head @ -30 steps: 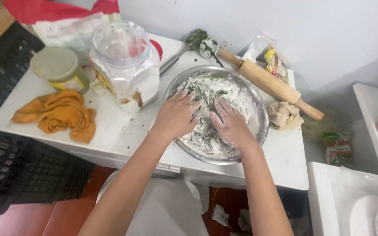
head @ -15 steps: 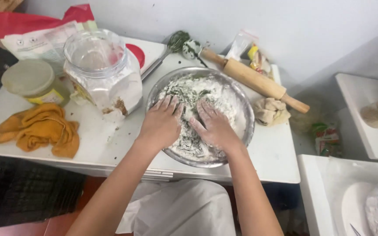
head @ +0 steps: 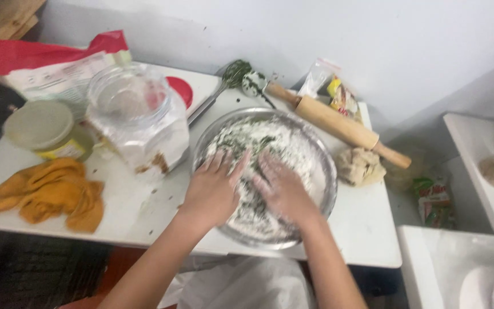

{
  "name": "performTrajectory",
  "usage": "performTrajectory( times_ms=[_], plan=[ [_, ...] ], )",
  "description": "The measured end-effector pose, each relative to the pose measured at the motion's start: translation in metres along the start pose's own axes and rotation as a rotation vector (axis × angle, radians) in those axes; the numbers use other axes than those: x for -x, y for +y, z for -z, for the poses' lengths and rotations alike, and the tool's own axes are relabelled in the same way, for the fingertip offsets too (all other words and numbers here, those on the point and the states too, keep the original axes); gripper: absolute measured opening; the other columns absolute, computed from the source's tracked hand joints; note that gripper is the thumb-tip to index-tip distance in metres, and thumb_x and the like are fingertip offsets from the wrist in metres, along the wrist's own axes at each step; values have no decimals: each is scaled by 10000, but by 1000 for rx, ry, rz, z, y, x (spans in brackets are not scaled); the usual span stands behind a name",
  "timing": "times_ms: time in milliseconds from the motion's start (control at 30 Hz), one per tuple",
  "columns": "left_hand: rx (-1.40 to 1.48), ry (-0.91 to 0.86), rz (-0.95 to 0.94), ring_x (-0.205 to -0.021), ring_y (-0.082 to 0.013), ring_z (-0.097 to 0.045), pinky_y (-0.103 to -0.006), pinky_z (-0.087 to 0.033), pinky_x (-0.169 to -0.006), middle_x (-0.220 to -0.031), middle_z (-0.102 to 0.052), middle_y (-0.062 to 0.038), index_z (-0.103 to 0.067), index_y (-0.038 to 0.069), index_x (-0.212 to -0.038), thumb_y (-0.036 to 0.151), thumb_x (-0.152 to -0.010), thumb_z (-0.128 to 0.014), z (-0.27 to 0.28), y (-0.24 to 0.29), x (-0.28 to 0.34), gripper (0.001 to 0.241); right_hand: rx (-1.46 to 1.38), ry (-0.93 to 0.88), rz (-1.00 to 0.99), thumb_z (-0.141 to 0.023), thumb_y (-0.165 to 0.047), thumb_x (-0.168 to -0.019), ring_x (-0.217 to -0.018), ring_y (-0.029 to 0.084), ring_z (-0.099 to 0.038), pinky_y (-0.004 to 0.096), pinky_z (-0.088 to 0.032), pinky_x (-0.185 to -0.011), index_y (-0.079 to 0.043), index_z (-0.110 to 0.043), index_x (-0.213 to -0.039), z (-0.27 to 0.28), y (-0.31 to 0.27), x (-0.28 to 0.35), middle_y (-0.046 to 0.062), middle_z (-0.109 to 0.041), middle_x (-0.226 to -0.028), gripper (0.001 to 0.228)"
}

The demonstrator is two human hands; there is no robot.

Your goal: Knead the dough with green leaves in a bowl and add some seasoning from a small bottle.

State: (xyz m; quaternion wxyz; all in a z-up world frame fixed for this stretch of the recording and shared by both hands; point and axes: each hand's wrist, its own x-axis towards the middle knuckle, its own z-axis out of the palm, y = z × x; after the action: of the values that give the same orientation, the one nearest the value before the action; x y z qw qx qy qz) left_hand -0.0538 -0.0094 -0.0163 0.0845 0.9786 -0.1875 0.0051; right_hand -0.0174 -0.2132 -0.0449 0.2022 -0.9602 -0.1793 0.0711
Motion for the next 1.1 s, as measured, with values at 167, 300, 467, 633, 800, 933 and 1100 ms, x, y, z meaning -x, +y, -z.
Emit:
performTrajectory(
  times_ms=[167,300,467,633,800,933,1100],
  plan=[
    [14,-7,33,-1465,-435,-301,-514,-231,-1165,-1569,-361,-275,-164,98,-1611,272,-846,-633,7,6,-4,913,-4,-65,32,-397,-567,-1012,-1547,322,-229,475,-156,-1252,-158,-273,-1600,12,0,-2,88,-249,-1680,727],
    [52,4,1,-1433,-462,-316,-519,-221,-1170,-1551,-383,-298,-227,61,-1572,283,-864,-635,1,2,1,848,47,-148,-20,-391,-595,-986,-1541,340,-175,492,-114,-1235,-195,-238,-1609,20,-11,1,44,-184,-1704,755],
    [162,11,84,-1394,-439,-422,-495,-310,-1142,-1484,-478,-294,-368,35,-1536,246,-903,-595,21,12,-1,705,23,-127,-47,-413,-585,-986,-1551,318,-195,472,-136,-1245,-196,-226,-1610,21,-13,11,53,-191,-1695,760],
    [320,-130,191,-1375,-324,-573,-431,-447,-1190,-1377,-653,-198,-592,49,-1384,252,-1016,-508,35,-8,-15,429,121,-46,-78,-486,-557,-980,-1538,331,-223,472,-179,-1239,-142,-225,-1601,3,-13,6,117,-229,-1668,791],
    [222,-19,-234,-1496,-391,-134,-510,-129,-1206,-1633,-222,-214,-370,134,-1565,348,-865,-714,41,-30,-49,809,55,177,-20,-586,-507,-942,-1493,365,-229,505,-189,-1224,-231,-236,-1596,27,-13,-3,152,-220,-1668,791],
    [249,-180,-294,-1521,-362,-91,-473,-100,-1216,-1660,-163,-195,-246,126,-1614,419,-894,-680,9,-43,-83,891,90,195,34,-607,-503,-917,-1518,339,-259,500,-228,-1235,-343,-276,-1577,23,20,-20,110,-250,-1700,756],
    [336,-103,-340,-1498,-364,-333,-435,-242,-1254,-1580,-385,-237,-273,18,-1574,350,-1014,-518,-23,-59,-100,696,111,-175,-23,-410,-631,-983,-1559,346,-115,517,-80,-1252,-289,-3,-1631,12,20,-18,133,-115,-1697,839]
  ],
)
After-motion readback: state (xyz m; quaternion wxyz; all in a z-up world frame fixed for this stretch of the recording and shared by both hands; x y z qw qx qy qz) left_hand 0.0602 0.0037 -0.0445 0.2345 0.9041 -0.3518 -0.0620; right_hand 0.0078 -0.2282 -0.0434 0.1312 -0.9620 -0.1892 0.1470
